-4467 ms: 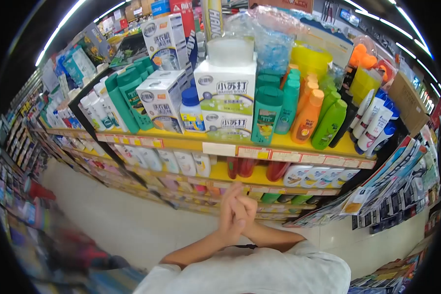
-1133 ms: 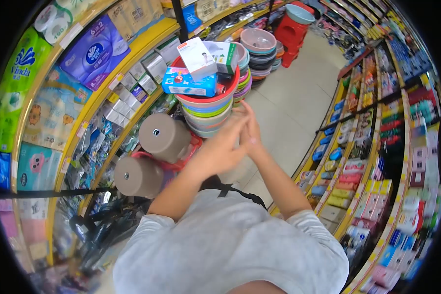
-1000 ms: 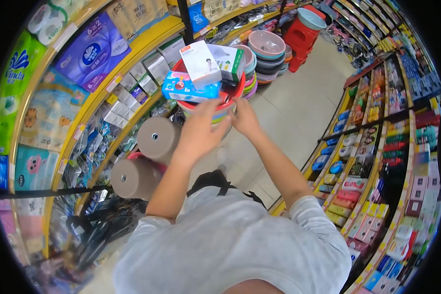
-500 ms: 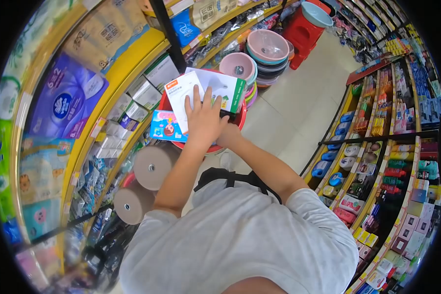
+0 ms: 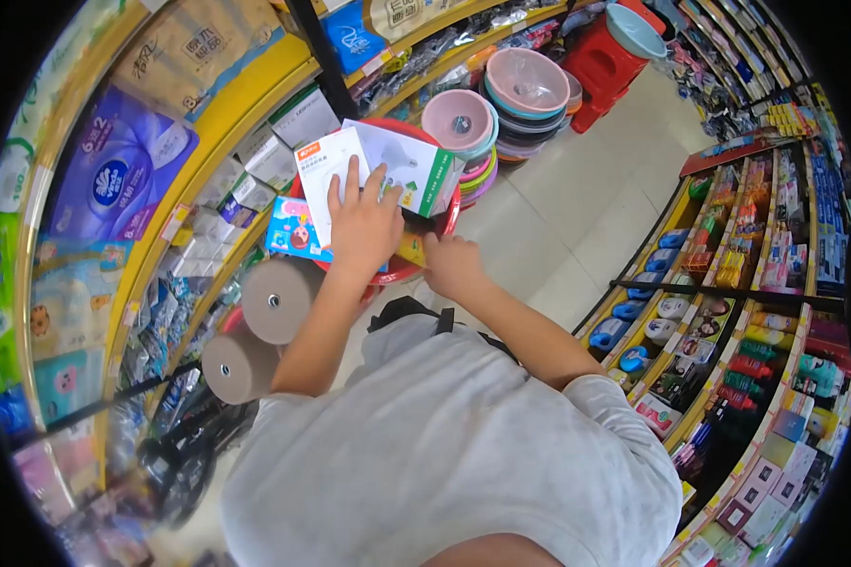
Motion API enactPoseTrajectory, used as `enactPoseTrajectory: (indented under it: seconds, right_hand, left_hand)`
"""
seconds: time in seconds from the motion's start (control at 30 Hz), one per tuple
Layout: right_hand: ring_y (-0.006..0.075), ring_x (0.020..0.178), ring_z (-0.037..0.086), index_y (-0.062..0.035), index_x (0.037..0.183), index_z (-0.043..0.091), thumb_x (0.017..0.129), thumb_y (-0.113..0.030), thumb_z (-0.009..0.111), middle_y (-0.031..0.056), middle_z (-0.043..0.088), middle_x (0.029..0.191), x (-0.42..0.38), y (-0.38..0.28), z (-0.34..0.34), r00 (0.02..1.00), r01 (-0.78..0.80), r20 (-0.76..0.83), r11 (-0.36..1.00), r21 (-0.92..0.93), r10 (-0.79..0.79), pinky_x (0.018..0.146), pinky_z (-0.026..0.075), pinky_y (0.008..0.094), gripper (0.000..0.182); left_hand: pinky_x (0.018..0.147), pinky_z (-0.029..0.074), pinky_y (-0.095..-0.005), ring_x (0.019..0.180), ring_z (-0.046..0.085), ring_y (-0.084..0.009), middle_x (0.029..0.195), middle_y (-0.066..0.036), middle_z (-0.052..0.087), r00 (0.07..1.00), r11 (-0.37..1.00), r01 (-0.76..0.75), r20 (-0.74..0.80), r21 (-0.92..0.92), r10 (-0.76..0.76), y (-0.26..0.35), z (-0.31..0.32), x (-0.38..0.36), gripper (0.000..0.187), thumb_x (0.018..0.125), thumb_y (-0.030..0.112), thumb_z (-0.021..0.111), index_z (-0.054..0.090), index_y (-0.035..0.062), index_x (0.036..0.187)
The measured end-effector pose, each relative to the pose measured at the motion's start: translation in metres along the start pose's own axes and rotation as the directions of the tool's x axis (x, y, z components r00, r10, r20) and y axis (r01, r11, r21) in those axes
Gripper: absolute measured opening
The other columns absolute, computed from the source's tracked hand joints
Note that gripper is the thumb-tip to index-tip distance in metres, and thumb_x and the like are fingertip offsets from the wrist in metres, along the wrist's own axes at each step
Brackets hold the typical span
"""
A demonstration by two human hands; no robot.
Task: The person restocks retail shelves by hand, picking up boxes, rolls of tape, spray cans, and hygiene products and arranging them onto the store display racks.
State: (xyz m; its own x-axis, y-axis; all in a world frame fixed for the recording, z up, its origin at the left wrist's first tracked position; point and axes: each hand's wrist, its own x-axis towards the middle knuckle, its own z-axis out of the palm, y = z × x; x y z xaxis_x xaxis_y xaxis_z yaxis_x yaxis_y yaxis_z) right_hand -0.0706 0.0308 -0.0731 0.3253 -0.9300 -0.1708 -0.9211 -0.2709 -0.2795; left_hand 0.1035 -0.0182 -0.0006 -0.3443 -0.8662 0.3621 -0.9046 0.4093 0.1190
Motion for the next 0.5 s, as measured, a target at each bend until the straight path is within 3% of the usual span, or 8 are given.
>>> enactPoseTrajectory:
  seconds: [0.17,0.4,0.5]
  right_hand:
    - [0.0338,0.083,0.070,-0.0046,0.103,0.057,0.075,-0.027,0.074,0.0156,0.068,0.088,-0.043,0.016,-0.038,0.998,-0.023,0.058,1.000,0.013,0.022,0.071,0.056,0.0452,0.040]
    - [0.0341,0.086,0.070,-0.0039,0.101,0.062,0.075,-0.032,0.075,0.0170,0.070,0.088,-0.111,0.053,-0.082,0.981,-0.159,0.148,0.963,0.218,0.128,0.073,0.055,0.0459,0.040]
    - [0.0360,0.089,0.070,-0.0032,0.105,0.065,0.075,-0.036,0.075,0.0185,0.071,0.090,-0.146,0.084,-0.092,0.975,-0.205,0.138,0.935,0.290,0.171,0.076,0.055,0.0461,0.046]
  left_hand:
    - [0.117,0.023,-0.0586,0.145,0.036,-0.0368,0.138,-0.009,0.059,0.997,0.998,0.052,-0.054,-0.032,-0.054,0.011,0.003,-0.001,0.025,0.083,0.024,0.067,0.076,0.0154,0.105]
    - [0.116,0.024,-0.0575,0.138,0.045,-0.0352,0.136,-0.010,0.060,0.977,0.983,0.111,-0.163,-0.146,-0.135,0.015,0.019,-0.008,0.025,0.087,0.026,0.065,0.074,0.0147,0.108]
    - [0.115,0.026,-0.0579,0.130,0.052,-0.0322,0.134,-0.011,0.062,0.975,0.935,0.196,-0.040,-0.296,-0.217,0.017,0.031,-0.014,0.026,0.087,0.025,0.064,0.072,0.0139,0.110]
